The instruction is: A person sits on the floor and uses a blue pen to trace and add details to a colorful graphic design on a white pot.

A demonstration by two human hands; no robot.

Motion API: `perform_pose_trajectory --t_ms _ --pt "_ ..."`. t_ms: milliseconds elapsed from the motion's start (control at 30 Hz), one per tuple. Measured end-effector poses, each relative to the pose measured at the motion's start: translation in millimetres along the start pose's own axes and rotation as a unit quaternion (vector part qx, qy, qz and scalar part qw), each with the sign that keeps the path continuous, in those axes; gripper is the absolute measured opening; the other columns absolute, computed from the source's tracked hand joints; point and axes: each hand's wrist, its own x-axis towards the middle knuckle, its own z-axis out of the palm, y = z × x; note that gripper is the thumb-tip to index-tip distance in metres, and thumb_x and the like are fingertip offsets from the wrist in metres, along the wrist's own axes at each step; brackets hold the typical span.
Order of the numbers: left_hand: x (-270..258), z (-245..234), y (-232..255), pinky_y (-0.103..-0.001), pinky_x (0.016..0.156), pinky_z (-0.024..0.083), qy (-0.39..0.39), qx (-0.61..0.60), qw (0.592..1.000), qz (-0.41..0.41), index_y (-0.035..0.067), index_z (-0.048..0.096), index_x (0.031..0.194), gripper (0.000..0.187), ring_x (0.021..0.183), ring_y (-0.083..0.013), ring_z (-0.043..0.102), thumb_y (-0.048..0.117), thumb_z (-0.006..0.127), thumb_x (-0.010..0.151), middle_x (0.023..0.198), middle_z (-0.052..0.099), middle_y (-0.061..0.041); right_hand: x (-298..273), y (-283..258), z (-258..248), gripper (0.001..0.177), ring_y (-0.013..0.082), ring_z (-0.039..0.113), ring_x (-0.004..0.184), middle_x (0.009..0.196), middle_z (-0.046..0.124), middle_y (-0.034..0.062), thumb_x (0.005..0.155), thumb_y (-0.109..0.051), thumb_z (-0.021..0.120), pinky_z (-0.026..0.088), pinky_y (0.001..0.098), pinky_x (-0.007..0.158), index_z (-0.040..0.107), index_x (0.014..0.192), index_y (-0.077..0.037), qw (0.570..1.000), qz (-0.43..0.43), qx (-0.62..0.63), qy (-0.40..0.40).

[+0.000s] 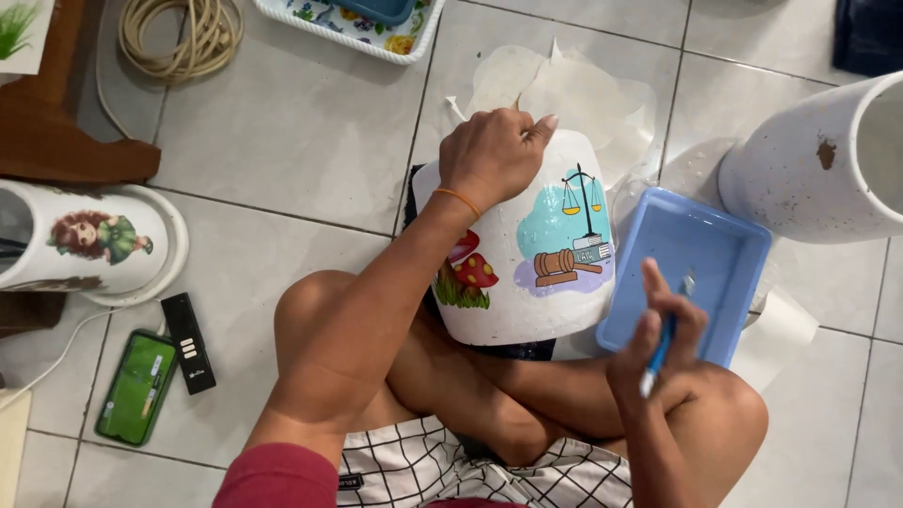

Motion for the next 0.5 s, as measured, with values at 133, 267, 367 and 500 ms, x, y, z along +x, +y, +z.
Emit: perform_pose_trajectory --t_ms 133,267,367,500 --pt "0.9 2.1 5.2 -0.049 0.075 0.052 -0.012 -0.01 1.0 0.01 0.017 0.075 0.084 0.044 0.093 -0.0365 0.07 0.046 0.041 0.086 0.083 0.074 -0.011 -6.4 11.9 18.0 0.026 0.0364 0.043 0.133 0.142 0.048 0.0278 0.106 -0.031 0.043 0.041 0.0353 0.109 0.037 0.107 -0.006 0.993 0.105 0.061 -0.011" --pt "3.8 10.1 12.9 -0.047 0.074 0.054 -0.021 -0.039 0.998 0.051 0.019 0.076 0.077 0.041 0.09 -0.0356 0.071 0.045 0.045 0.082 0.079 0.074 -0.01 -19.3 5.1 23.6 0.019 0.0308 0.042 0.135 0.144 0.047 0.0243 0.105 -0.026 0.044 0.036 0.0411 0.113 0.037 0.108 -0.009 0.988 0.141 0.067 0.007" --pt "20.5 20.1 15.4 -0.048 0.078 0.054 -0.04 -0.017 0.997 0.06 0.022 0.077 0.081 0.041 0.093 -0.0348 0.071 0.047 0.044 0.082 0.083 0.075 -0.009 -16.3 0.7 29.4 0.015 0.0341 0.045 0.132 0.139 0.049 0.0297 0.104 -0.018 0.044 0.038 0.0434 0.111 0.037 0.11 -0.005 0.991 0.124 0.039 0.026" --pt "24.1 20.8 19.6 -0.059 0.097 0.043 -0.048 -0.007 0.995 0.086 0.02 0.076 0.104 0.048 0.107 -0.0385 0.067 0.048 0.043 0.084 0.103 0.075 -0.011 -16.3 0.0 34.4 0.015 0.0273 0.051 0.126 0.134 0.053 0.028 0.103 -0.011 0.047 0.043 0.0385 0.106 0.039 0.114 -0.003 0.991 0.118 -0.004 0.058"
